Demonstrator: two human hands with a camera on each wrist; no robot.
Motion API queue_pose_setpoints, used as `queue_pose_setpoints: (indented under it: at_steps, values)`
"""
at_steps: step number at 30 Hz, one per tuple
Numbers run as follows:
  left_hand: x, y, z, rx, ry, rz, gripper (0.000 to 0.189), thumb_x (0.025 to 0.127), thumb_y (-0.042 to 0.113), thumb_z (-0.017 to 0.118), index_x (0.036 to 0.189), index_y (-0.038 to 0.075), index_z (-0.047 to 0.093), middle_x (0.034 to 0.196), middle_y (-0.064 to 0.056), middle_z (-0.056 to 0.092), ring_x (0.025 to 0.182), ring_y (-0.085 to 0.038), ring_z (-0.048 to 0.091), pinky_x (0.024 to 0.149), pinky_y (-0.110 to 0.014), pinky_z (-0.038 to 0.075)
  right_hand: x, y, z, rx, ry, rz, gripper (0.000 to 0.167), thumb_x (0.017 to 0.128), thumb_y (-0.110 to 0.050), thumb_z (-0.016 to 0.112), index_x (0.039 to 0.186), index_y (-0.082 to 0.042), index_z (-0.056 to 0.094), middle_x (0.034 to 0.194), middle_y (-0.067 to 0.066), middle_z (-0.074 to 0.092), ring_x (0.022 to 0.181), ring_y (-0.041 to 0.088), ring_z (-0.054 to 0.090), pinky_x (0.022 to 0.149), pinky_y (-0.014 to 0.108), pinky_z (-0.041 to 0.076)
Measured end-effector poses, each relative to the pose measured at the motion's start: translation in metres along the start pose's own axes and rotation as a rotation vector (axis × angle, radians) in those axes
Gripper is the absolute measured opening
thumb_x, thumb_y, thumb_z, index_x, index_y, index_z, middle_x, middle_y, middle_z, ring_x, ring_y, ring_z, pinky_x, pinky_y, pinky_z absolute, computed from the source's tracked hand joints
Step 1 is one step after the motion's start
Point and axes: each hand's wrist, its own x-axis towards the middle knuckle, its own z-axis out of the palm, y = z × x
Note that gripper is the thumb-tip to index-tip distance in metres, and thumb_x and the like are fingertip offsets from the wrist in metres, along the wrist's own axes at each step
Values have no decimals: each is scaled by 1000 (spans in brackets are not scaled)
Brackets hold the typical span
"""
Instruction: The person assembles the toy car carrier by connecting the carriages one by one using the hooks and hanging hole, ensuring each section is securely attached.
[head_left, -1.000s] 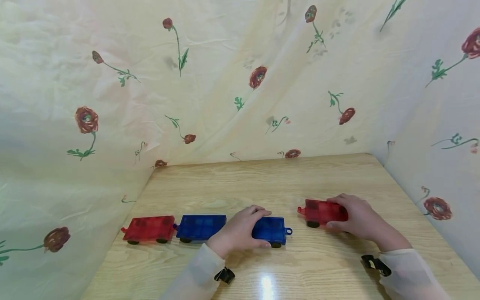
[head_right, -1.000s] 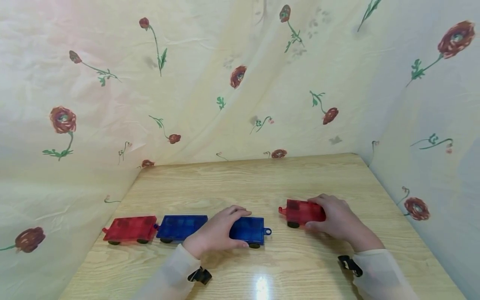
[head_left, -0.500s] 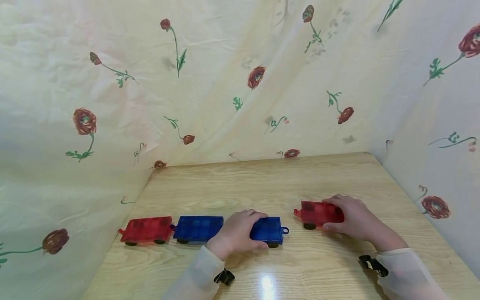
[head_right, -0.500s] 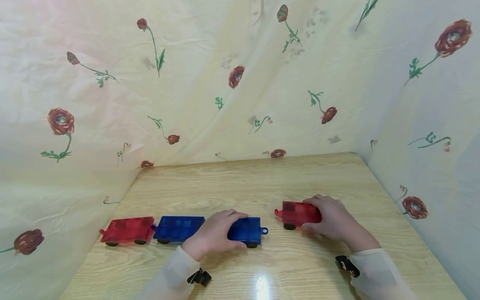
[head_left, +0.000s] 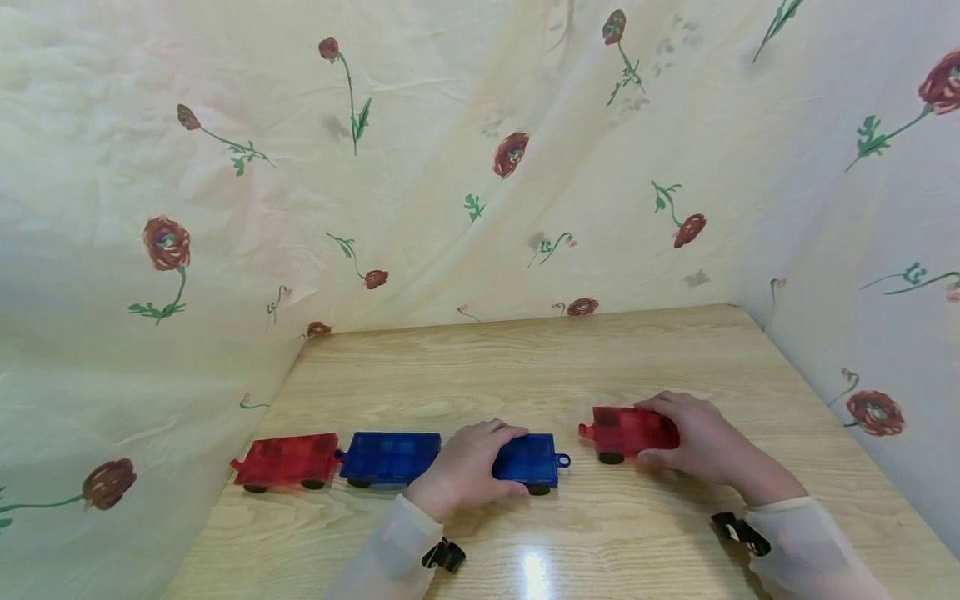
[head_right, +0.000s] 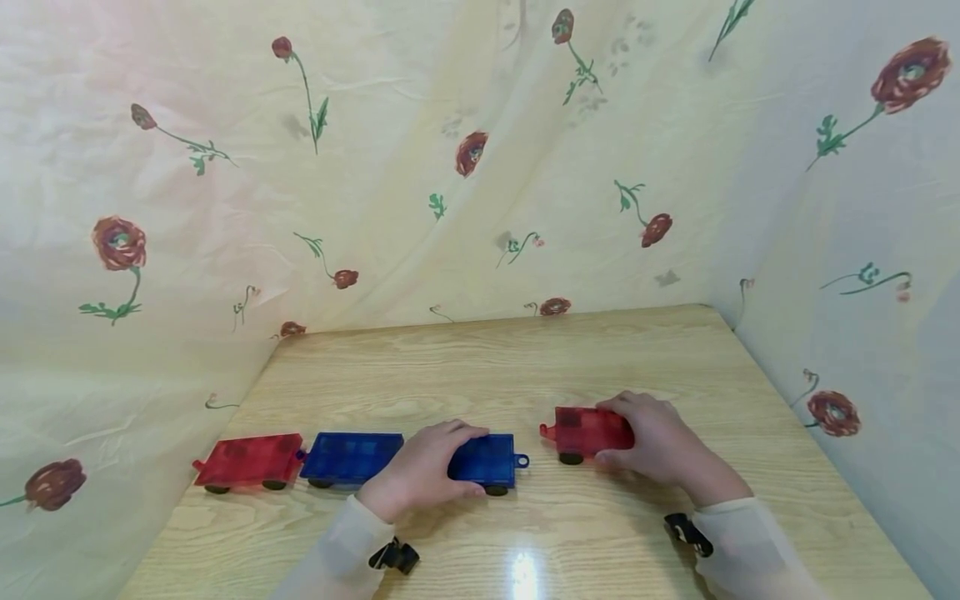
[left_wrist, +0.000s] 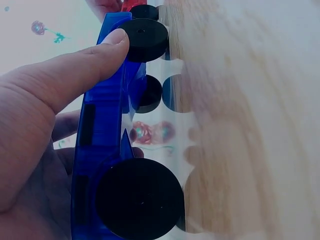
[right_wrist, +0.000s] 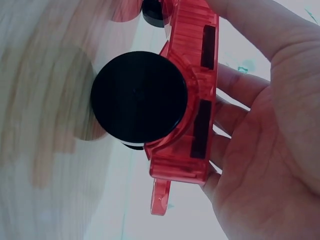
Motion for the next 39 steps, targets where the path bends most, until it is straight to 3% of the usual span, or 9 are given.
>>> queue_pose_setpoints:
  at_steps: [39]
  values:
    - [-3, -3, -1, -119, 50, -46, 86, 84, 60, 81, 157, 30, 48, 146, 8, 55, 135, -23, 55, 109, -49, 48, 3, -14, 11, 1, 2, -56, 71, 75, -44, 95, 133, -12, 70, 125, 2, 68, 108, 27, 62, 89, 52, 45]
